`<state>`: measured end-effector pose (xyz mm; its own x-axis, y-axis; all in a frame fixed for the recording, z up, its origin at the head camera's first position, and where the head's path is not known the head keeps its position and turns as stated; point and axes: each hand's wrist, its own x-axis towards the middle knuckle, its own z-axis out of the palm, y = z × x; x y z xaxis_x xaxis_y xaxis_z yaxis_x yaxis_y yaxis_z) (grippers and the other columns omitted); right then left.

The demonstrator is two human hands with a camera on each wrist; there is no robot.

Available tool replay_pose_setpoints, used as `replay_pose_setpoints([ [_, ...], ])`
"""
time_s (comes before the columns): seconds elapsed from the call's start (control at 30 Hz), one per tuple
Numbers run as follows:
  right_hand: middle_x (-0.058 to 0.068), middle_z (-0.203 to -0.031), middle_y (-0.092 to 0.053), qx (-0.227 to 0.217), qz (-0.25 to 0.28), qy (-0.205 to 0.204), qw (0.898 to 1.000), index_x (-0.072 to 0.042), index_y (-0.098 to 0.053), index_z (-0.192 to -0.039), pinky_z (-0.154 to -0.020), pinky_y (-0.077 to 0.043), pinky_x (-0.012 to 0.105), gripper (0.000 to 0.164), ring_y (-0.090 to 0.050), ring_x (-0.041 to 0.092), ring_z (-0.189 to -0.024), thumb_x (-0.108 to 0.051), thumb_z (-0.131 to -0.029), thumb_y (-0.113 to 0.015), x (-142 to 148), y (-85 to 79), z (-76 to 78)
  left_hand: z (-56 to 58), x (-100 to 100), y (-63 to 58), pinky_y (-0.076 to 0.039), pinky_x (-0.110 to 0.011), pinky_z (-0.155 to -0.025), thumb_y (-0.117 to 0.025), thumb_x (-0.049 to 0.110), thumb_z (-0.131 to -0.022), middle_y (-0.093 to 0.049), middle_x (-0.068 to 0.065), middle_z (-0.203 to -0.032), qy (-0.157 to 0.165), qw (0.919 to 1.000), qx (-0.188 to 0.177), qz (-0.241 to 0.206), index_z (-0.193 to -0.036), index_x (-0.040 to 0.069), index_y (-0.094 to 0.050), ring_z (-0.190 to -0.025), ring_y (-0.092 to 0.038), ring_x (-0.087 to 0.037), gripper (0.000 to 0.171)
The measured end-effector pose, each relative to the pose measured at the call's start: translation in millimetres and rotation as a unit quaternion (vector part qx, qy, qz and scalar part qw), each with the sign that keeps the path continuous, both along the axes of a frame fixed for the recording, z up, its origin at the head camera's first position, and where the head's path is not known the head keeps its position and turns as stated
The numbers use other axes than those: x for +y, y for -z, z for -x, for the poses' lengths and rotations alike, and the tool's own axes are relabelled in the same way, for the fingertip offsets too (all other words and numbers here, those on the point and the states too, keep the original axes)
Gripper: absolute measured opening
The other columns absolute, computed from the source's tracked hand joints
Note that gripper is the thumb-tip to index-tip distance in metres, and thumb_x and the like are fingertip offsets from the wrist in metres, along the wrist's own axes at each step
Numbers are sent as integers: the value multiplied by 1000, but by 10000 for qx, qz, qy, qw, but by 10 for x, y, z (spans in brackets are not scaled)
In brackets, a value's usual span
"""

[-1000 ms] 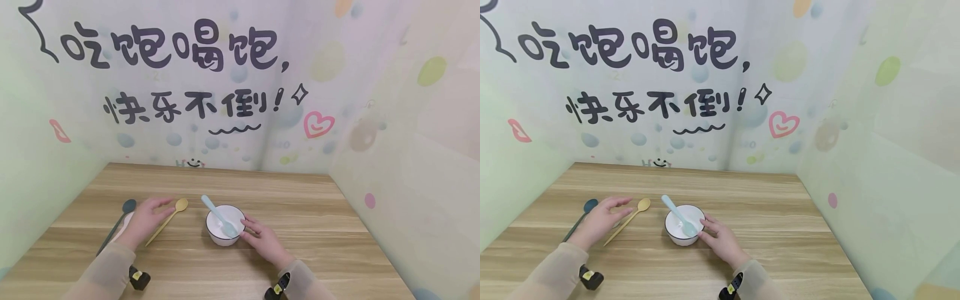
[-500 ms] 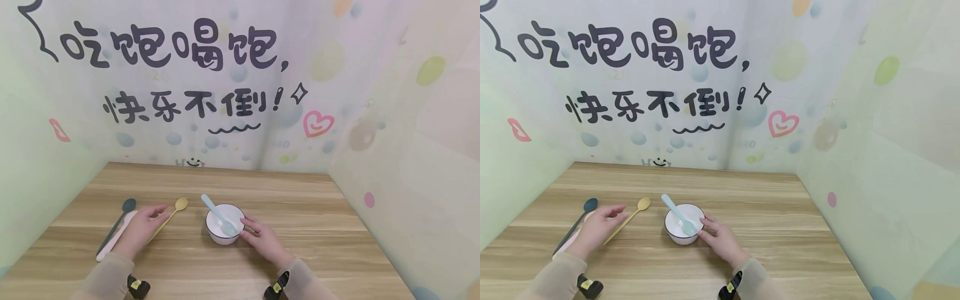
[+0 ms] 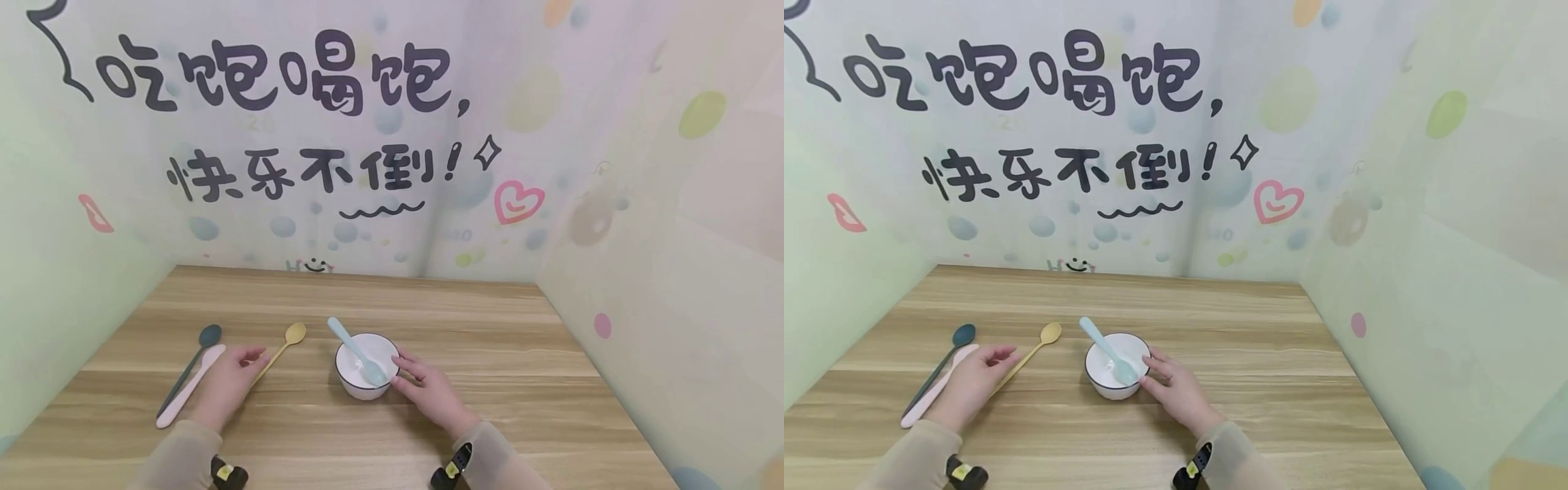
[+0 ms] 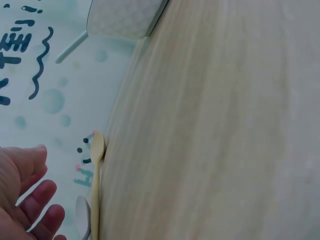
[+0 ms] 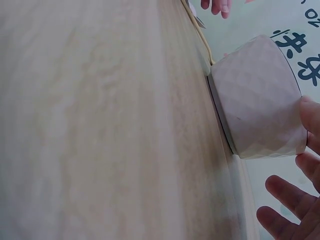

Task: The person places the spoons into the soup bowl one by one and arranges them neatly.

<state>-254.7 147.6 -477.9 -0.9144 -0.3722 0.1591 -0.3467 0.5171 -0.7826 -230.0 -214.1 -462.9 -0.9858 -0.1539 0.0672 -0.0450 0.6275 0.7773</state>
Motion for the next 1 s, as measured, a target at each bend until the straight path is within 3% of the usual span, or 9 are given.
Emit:
replay_pose_setpoints([
  [0.4,1,-150,-40,-9,-27,28,10000,-14,-57,-134,-103,-37,50,48,-36,28,-137,-38,-93,-63,4,5,6,6,-23,89,-41,-54,-88,-60,36,-95,-62,-21,-117,-264,9995,-142,135,-120,1,-63,-110,-55,-39,43],
  [0.7,2,-150,-41,-18,-15,23,10000,-13,-57,-134,-103,-37,50,48,-37,28,-137,-36,-93,-63,-2,-16,-8,-4,-34,168,-37,-53,-87,-68,29,-89,-68,-13,-112,-358,9976,-12,595,-114,8,-67,-107,-59,-34,34],
  [1.0,2,-149,-41,9,30,7,10000,-13,-57,-134,-103,-37,50,46,-37,28,-137,-32,-93,-64,-2,1,2,6,-42,233,-34,-54,-84,-67,31,-88,-67,-16,-115,-422,9935,-20,1054,-108,8,-71,-109,-57,-40,31],
])
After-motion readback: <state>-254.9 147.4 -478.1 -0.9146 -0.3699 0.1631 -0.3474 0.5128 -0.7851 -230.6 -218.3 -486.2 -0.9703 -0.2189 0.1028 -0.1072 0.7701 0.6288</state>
